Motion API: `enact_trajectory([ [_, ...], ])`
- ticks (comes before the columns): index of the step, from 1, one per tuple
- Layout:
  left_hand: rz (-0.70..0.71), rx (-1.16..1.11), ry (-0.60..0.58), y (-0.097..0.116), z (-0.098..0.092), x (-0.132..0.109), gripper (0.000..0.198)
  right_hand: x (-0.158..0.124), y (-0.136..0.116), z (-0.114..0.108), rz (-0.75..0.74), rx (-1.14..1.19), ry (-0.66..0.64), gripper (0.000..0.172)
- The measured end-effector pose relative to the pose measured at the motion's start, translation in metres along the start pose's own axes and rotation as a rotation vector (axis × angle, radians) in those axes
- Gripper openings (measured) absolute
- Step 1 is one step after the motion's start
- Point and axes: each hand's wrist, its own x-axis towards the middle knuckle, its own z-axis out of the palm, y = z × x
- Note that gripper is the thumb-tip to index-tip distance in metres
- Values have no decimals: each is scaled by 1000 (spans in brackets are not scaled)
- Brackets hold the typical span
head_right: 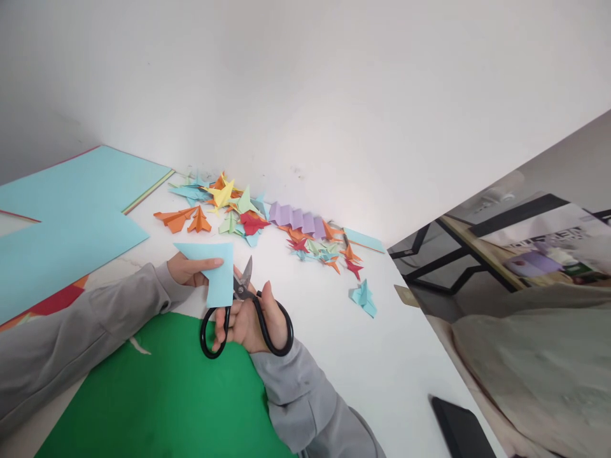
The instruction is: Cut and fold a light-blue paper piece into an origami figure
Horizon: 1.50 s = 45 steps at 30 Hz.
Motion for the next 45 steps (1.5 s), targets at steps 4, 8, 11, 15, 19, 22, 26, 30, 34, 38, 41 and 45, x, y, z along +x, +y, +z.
enact_trajectory([
  [4, 28, -37, 23, 0, 1, 0, 29, 1, 0, -1, -12, 42, -39, 78],
  [8, 43, -57, 2, 1, 1, 0, 29, 2, -1, 0, -19, 46, 0, 80],
  [11, 60, -82, -57, -1, -2, 2, 29, 1, -1, 1, -19, 28, 64, 82],
  [15, 110, -125, -69, -8, -9, 5, 25, 1, -1, 4, -27, 23, 95, 81],
  [19, 74, -137, -33, -7, -8, 5, 25, 0, -2, 4, -42, 29, 62, 80],
  [22, 15, -108, -25, -3, -5, 3, 29, 0, -2, 2, -30, 38, 22, 80],
  [26, -26, -55, -60, -2, -2, 1, 34, -1, -1, 1, -18, 46, -18, 79],
  [30, -39, -35, -58, -3, -2, 1, 35, -1, -1, 1, -18, 43, -19, 81],
  [34, -43, -42, -35, -2, -3, 2, 35, -1, -2, 0, -10, 32, -14, 82],
  [38, -17, -59, -10, -3, -4, 3, 37, -1, -2, 0, -30, 48, -42, 79],
  [41, -1, -52, -16, -3, -4, 3, 35, -1, -1, 0, -21, 18, 4, 80],
  [45, 7, -35, -70, -4, -4, 3, 34, 0, 0, 0, -3, -17, 44, 82],
])
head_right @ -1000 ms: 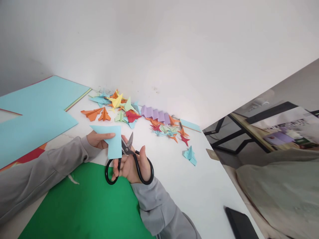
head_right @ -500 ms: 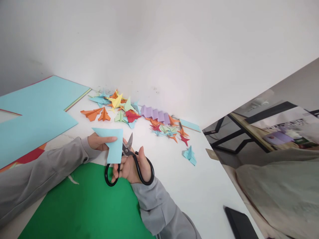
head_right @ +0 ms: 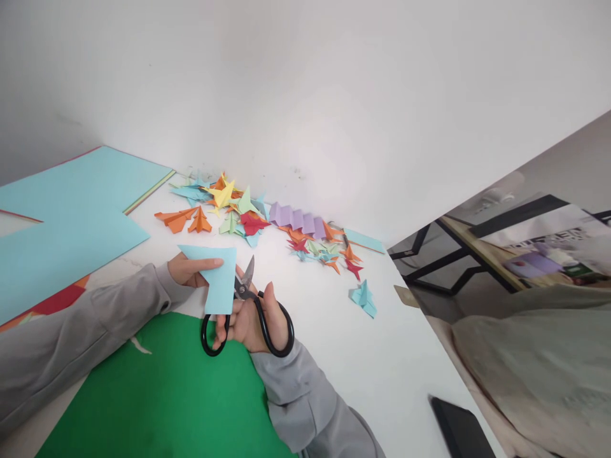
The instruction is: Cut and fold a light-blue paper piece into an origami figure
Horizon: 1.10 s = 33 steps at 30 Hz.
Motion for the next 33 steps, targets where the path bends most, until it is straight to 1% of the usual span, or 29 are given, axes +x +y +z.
enact_trajectory([
  [3, -18, 27, -22, 0, 0, -1, 33, 0, 0, 1, -18, 11, -9, 81],
  [8, -36, 45, -17, 0, 1, -2, 33, 0, 0, 2, -22, 21, 10, 82],
  [13, 1, 15, 34, -1, 4, -2, 32, 0, 1, 2, -8, 7, 54, 83],
  [18, 25, -3, 33, 0, 7, -2, 29, 0, 0, 5, -7, 28, 64, 83],
  [21, 10, -26, 33, 2, 7, -2, 31, 0, 0, 4, -3, 31, 92, 85],
  [23, 16, -69, 91, 3, 7, -2, 33, 0, 0, 1, -20, 44, 97, 86],
  [26, 26, -148, 260, 4, 7, -1, 30, 1, -1, -4, -75, 97, 92, 84],
  [27, 19, -165, 296, 4, 7, -1, 29, 1, -1, -6, -97, 119, 86, 82],
  [30, -8, -189, 313, 4, 9, -1, 24, 2, -2, -8, -125, 160, 63, 80],
  [33, 12, -225, 370, 7, 10, -2, 22, 1, -2, -7, -87, 133, 48, 83],
])
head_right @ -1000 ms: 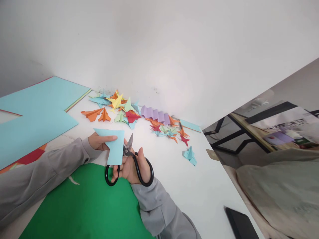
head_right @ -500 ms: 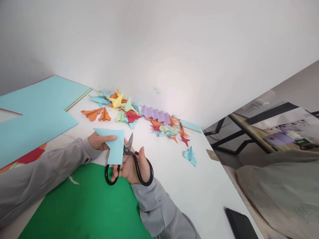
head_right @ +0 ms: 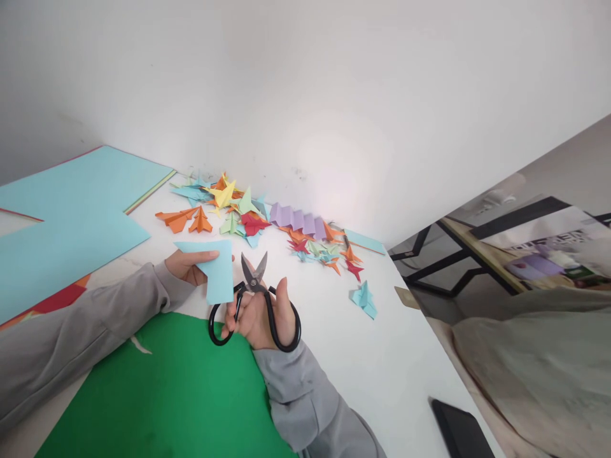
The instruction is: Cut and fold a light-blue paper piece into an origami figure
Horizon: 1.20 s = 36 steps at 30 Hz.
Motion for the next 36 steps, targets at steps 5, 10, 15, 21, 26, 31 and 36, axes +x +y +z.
enact_trajectory([
  [5, -61, 42, 38, 5, -2, 0, 25, 0, -2, 3, 46, -81, 27, 83],
  [10, -49, 54, 50, 6, 0, -2, 30, -1, -4, 1, 30, -98, -9, 86],
  [15, -101, 23, 125, 6, 3, -4, 34, -6, -5, -4, 50, -129, -70, 91],
  [21, -64, -42, 167, 3, -6, 4, 29, -7, -7, -8, 104, -165, -121, 87],
  [26, -46, -84, 203, 5, -4, 4, 29, -7, -6, -9, 136, -162, -22, 80],
  [31, -82, -66, 170, 5, -2, 3, 30, -6, -8, -11, 191, -195, -79, 82],
  [36, -99, 5, 148, 7, -2, 2, 33, -8, -10, -11, 178, -210, -124, 80],
])
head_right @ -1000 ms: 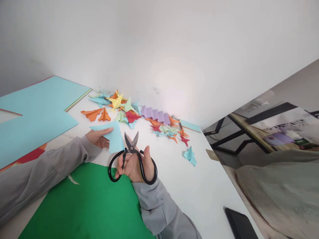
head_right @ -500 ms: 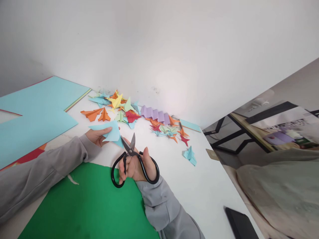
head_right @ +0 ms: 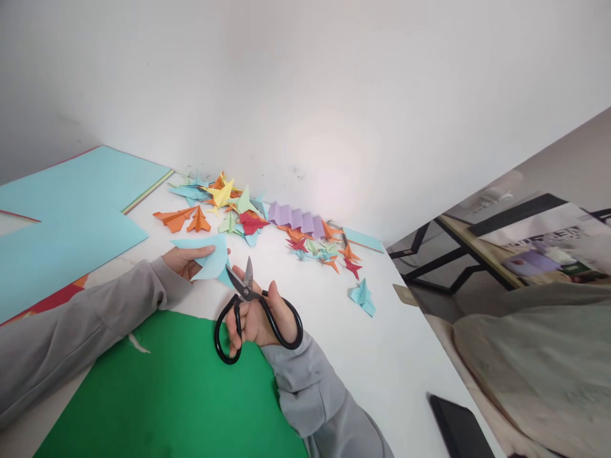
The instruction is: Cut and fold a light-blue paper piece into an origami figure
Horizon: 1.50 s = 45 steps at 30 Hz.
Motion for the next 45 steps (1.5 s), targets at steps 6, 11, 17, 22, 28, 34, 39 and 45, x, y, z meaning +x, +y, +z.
enact_trajectory([
  [6, -37, 147, -117, 0, -3, 0, 43, -3, 1, -5, 5, 12, -78, 82],
  [11, -36, 251, -348, -3, -4, -3, 43, -1, -1, -6, -5, 37, -104, 83],
  [17, -39, 337, -383, -6, -6, -1, 39, 1, 0, -6, -9, 35, -29, 79],
  [22, -79, 347, -383, -12, -6, 0, 45, 3, 0, -6, -20, 71, 16, 78],
  [28, -14, 232, -257, -21, -1, -2, 51, 9, -2, 1, -72, 119, 173, 77],
  [34, -35, 217, -208, -25, 4, -6, 44, 9, -2, 1, -102, 160, 134, 76],
  [39, -126, 79, -305, -12, 2, -7, 32, 3, -7, -3, -148, 200, 71, 74],
  [45, -176, 55, -359, 7, -10, -1, 40, -11, -10, -15, -75, 197, -29, 78],
])
